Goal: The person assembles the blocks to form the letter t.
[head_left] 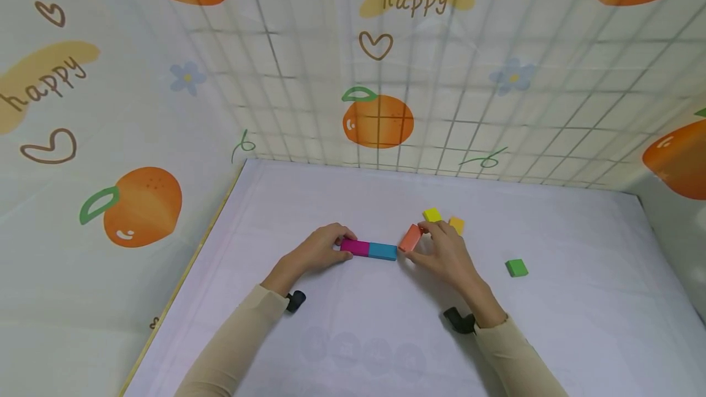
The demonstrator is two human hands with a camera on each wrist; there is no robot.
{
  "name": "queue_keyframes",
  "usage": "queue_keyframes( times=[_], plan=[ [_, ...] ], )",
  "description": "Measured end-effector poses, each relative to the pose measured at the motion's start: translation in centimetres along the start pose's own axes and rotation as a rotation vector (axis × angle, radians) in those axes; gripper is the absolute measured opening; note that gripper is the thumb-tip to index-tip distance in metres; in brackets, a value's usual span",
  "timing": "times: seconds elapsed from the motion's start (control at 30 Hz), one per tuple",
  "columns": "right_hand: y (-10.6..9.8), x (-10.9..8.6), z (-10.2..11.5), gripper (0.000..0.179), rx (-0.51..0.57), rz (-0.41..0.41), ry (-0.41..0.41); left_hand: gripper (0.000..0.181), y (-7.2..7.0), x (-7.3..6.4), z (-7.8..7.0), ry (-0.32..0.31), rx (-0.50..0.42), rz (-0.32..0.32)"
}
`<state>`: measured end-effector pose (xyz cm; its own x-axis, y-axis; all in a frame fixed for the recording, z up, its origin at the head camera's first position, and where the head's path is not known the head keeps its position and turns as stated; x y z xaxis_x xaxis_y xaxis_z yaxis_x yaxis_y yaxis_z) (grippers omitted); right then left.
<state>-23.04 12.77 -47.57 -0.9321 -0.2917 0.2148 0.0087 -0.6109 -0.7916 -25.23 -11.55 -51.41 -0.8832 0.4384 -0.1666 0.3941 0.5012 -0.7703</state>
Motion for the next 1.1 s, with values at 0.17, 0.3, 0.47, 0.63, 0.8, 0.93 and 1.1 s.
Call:
queue_keyframes(
  times=[0.17,0.3,0.47,0.63,0.8,0.93,1.1],
  plan=[
    [0.2,0.5,0.4,0.061,0.011,0.011,-0.02,0.034,0.0,0.0,-0.1,-0.001,-0.004,-0.001],
    [0.3,1.0,0.7,0.061,0.015,0.023,-0.04,0.034,0.0,0.0,-0.1,-0.003,0.002,0.002],
    [0.5,1.8,1.1,0.062,0.02,0.029,-0.07,0.034,0.0,0.0,-0.2,-0.002,0.012,0.004],
    [1.0,2.3,1.4,0.063,0.027,0.041,-0.08,0.034,0.0,0.1,-0.1,-0.004,0.012,0.006],
    [1.5,3.1,1.4,0.063,0.026,0.061,-0.065,0.034,0.1,0.2,0.1,-0.005,0.02,0.005],
    [1.9,3.7,1.7,0.063,0.029,0.074,-0.067,0.034,0.0,0.2,0.1,-0.006,0.021,0.005],
    [2.4,4.3,2.0,0.066,0.039,0.096,-0.074,0.034,0.0,0.2,0.0,-0.006,0.01,0.006]
  ],
)
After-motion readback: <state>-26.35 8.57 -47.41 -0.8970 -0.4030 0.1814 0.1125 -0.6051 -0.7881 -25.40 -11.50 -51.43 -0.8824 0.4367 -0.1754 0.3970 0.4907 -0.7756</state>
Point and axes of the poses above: each hand's wrist, its own x-axis towards the middle knuckle, its own y-axis out of the palm, z = x × y, the point moved 9 cm from there along x, towards the middle knuckle, and after that the axes turned 5 degrees about -y, right-handed, at the moved point
